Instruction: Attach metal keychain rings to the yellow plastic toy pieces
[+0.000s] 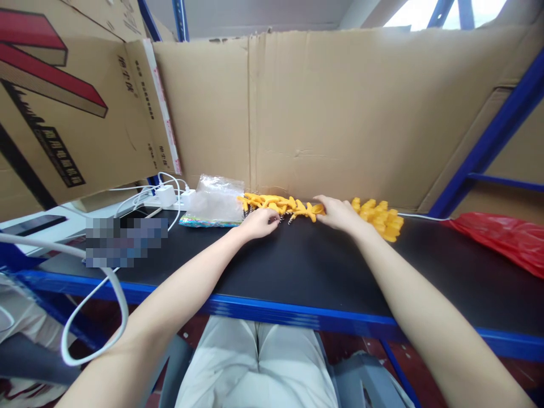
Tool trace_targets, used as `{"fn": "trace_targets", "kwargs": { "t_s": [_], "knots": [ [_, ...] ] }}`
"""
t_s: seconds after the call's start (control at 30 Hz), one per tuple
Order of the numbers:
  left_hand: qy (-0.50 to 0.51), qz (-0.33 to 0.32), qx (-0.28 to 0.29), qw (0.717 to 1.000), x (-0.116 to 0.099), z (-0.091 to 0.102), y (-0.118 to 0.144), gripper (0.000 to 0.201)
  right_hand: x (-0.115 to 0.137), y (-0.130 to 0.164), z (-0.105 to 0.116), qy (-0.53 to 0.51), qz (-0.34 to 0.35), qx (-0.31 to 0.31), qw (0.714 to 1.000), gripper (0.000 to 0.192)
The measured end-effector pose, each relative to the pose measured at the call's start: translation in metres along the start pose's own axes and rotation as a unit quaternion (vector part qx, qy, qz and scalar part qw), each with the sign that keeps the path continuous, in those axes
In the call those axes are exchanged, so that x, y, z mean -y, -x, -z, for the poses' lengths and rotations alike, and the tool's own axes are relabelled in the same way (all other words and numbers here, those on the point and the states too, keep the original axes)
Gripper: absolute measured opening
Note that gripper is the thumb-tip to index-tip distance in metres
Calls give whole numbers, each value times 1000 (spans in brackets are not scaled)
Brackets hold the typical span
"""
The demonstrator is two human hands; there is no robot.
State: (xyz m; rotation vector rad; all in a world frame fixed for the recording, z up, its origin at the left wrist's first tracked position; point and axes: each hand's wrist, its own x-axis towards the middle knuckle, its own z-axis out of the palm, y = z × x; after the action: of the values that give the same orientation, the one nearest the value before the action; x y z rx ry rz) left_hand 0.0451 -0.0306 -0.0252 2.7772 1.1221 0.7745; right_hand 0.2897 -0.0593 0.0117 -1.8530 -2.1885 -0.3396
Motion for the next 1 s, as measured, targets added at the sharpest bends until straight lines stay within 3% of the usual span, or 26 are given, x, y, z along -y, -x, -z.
{"fn": "trace_targets", "kwargs": {
  "t_s": [0.1,0.23,0.47,0.7,0.83,0.93,1.0],
  "knots": [
    [-42,-5,13,999,-6,1,-12,22,-10,-3,-2,6,-28,2,1000,54],
    [-119,-63,70,988,-23,-5,-39,26,-20,-5,-8,8,-59,19,998,55],
    [-199,-37,136,970,-45,-37,-77,43,-24,-7,-16,6,-76,51,996,51],
    [-212,17,199,957,-52,-52,-89,48,-22,-7,-16,6,-69,42,997,46],
    [-143,50,156,976,-51,-52,-88,55,-21,-7,-15,8,-62,22,998,47],
    [-29,113,58,992,-44,-53,-91,59,-20,-6,-14,11,-62,14,998,47],
    [90,191,-23,977,-40,-54,-94,58,-19,-6,-13,15,-67,17,997,48]
  ]
}}
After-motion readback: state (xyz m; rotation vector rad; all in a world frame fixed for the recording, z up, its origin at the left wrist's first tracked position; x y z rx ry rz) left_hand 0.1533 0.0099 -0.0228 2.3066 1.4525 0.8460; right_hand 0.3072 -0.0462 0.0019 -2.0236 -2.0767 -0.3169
